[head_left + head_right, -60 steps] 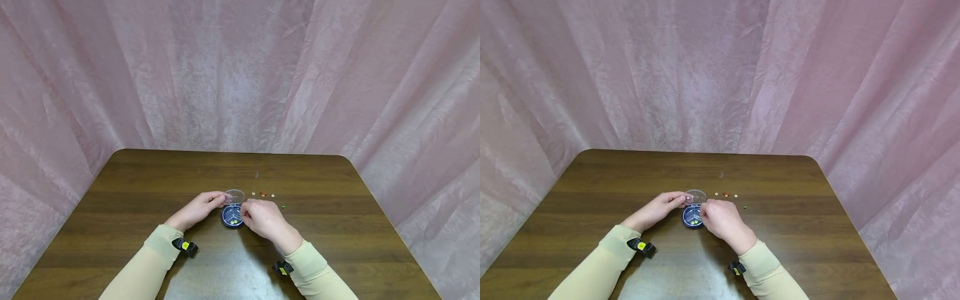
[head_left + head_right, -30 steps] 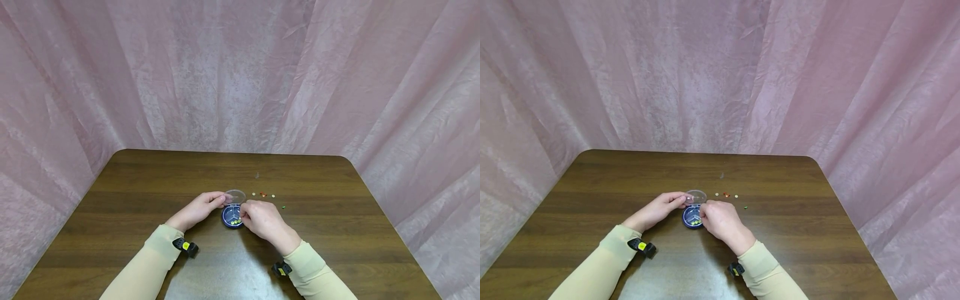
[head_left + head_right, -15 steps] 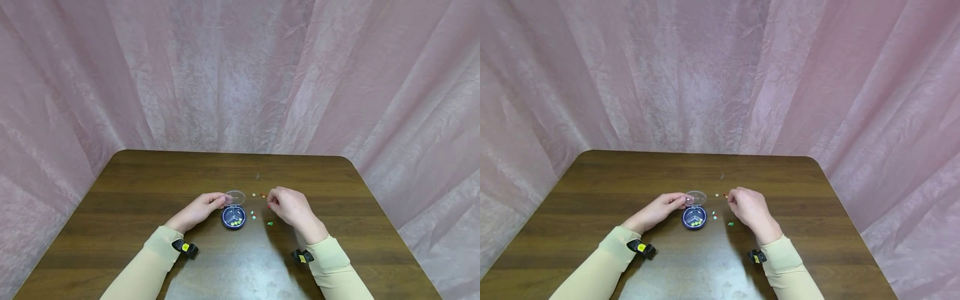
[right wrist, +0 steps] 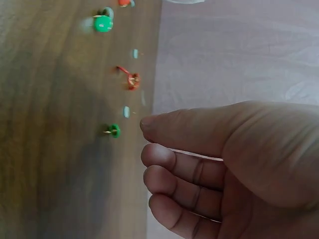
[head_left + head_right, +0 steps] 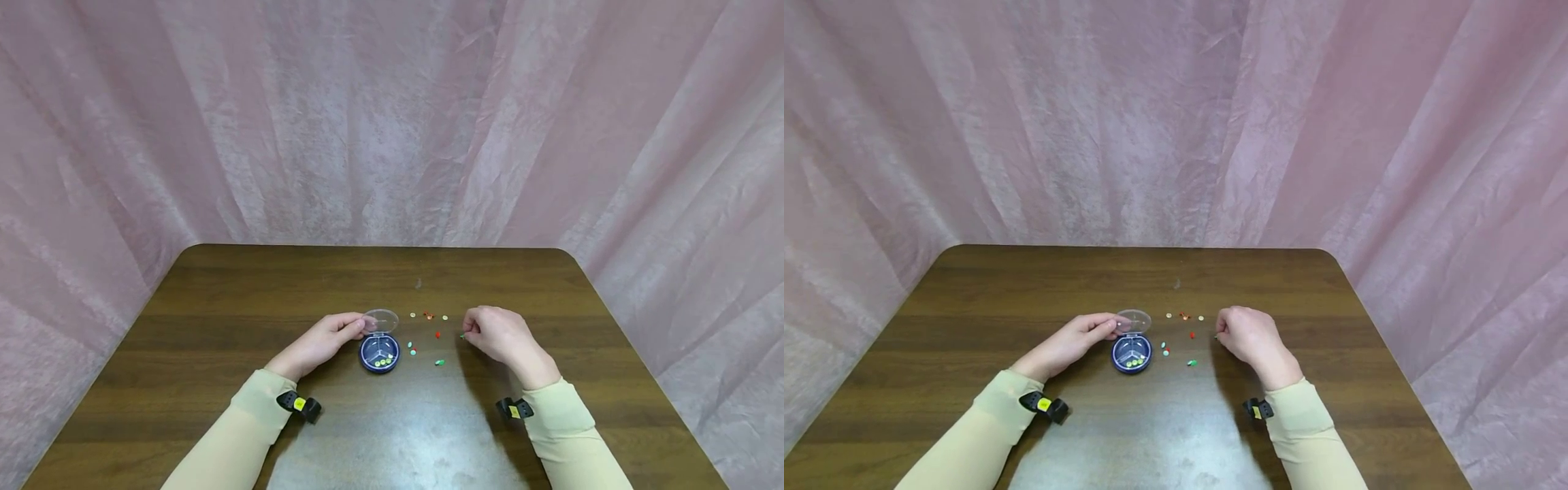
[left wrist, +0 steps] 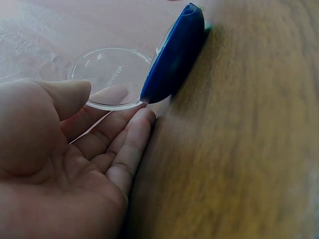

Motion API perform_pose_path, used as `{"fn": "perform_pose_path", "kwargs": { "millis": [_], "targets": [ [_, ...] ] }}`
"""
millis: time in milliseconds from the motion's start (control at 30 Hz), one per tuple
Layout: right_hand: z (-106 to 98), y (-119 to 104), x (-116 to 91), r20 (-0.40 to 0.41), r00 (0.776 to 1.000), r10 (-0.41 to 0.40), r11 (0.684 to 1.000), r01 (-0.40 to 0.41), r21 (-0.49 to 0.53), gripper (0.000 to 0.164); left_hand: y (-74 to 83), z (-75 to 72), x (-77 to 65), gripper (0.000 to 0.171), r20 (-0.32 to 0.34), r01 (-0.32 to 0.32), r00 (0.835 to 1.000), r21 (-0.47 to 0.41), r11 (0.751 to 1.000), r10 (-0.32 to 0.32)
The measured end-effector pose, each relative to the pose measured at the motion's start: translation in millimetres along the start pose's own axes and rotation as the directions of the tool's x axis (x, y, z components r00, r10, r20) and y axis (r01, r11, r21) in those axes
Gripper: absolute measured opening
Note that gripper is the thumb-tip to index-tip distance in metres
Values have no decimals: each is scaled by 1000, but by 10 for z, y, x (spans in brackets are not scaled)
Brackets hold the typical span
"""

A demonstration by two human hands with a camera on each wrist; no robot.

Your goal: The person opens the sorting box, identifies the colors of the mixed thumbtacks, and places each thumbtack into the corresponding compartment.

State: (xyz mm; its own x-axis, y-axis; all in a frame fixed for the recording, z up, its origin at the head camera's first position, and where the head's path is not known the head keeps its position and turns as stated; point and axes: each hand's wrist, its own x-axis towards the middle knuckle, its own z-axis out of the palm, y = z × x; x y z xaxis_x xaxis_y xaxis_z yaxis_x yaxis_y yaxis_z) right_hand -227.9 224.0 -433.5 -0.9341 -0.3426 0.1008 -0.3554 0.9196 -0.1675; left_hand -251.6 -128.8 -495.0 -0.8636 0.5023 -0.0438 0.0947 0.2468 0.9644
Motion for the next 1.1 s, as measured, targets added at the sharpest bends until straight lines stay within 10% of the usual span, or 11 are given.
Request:
{"fn": "perform_pose_path", "kwargs": {
  "millis": [1100],
  "targets": [
    [146, -98, 20, 103, 994, -20, 1000, 23, -21, 21, -15, -22, -6, 40, 10, -7, 1000, 28, 1000, 7]
  ]
}}
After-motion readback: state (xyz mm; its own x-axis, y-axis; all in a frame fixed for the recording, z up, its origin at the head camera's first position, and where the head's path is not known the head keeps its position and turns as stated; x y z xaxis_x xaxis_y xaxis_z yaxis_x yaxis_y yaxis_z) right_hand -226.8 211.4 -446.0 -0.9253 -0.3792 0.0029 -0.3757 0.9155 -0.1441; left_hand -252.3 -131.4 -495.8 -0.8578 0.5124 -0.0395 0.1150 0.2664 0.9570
